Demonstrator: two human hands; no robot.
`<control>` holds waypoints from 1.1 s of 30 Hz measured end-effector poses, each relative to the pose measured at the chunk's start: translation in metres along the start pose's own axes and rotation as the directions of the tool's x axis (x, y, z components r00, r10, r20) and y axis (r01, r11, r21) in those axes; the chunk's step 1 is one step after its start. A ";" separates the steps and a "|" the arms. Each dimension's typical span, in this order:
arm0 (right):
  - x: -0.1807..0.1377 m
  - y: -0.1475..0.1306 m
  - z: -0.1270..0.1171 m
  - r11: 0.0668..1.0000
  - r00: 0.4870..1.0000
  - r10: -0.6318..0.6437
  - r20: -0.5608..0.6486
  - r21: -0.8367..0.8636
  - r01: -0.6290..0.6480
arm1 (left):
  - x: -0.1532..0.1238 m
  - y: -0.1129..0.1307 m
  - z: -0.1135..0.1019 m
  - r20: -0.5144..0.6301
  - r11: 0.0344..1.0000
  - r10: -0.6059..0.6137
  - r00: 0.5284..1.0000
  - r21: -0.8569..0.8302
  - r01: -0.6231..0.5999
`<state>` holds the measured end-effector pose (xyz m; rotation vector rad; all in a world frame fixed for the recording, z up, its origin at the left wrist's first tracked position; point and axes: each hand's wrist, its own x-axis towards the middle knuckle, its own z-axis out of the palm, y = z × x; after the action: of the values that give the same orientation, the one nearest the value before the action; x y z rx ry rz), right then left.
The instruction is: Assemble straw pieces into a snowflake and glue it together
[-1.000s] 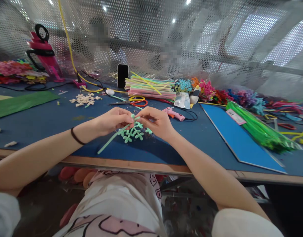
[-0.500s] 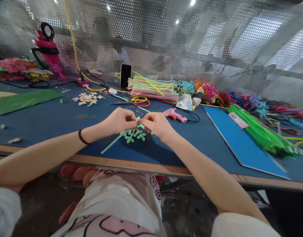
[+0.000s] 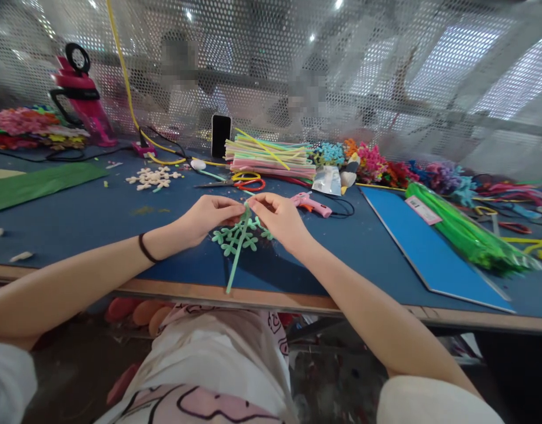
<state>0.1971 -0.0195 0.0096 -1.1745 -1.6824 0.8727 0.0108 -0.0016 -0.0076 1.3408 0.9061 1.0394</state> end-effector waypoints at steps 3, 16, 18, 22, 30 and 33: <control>-0.002 -0.001 0.000 0.998 0.998 0.057 -0.015 -0.039 -0.057 | -0.001 0.001 0.001 -0.058 0.998 0.007 0.998 -0.062 -0.010; -0.004 -0.001 0.003 0.992 0.995 -0.099 -0.019 -0.080 0.097 | 0.000 0.001 0.002 -0.088 0.998 0.059 0.994 -0.032 -0.062; -0.004 -0.001 0.001 0.995 0.997 -0.079 -0.002 -0.066 0.079 | 0.001 0.000 0.001 -0.069 0.994 0.109 0.992 0.002 -0.109; -0.001 -0.002 -0.002 1.000 0.999 -0.001 0.035 0.001 0.000 | 0.003 0.000 -0.004 0.022 0.959 0.237 0.971 0.156 -0.238; 0.002 0.002 -0.003 1.000 0.998 0.029 0.050 -0.008 -0.028 | 0.003 -0.002 -0.004 0.048 0.957 0.213 0.976 0.193 -0.218; 0.002 0.003 -0.003 0.999 0.997 0.042 0.068 0.024 -0.044 | 0.003 -0.002 -0.004 0.064 0.983 0.161 0.985 0.080 -0.166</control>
<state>0.2006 -0.0164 0.0087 -1.1793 -1.7003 0.9676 0.0085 0.0026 -0.0091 1.5292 0.8159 1.0918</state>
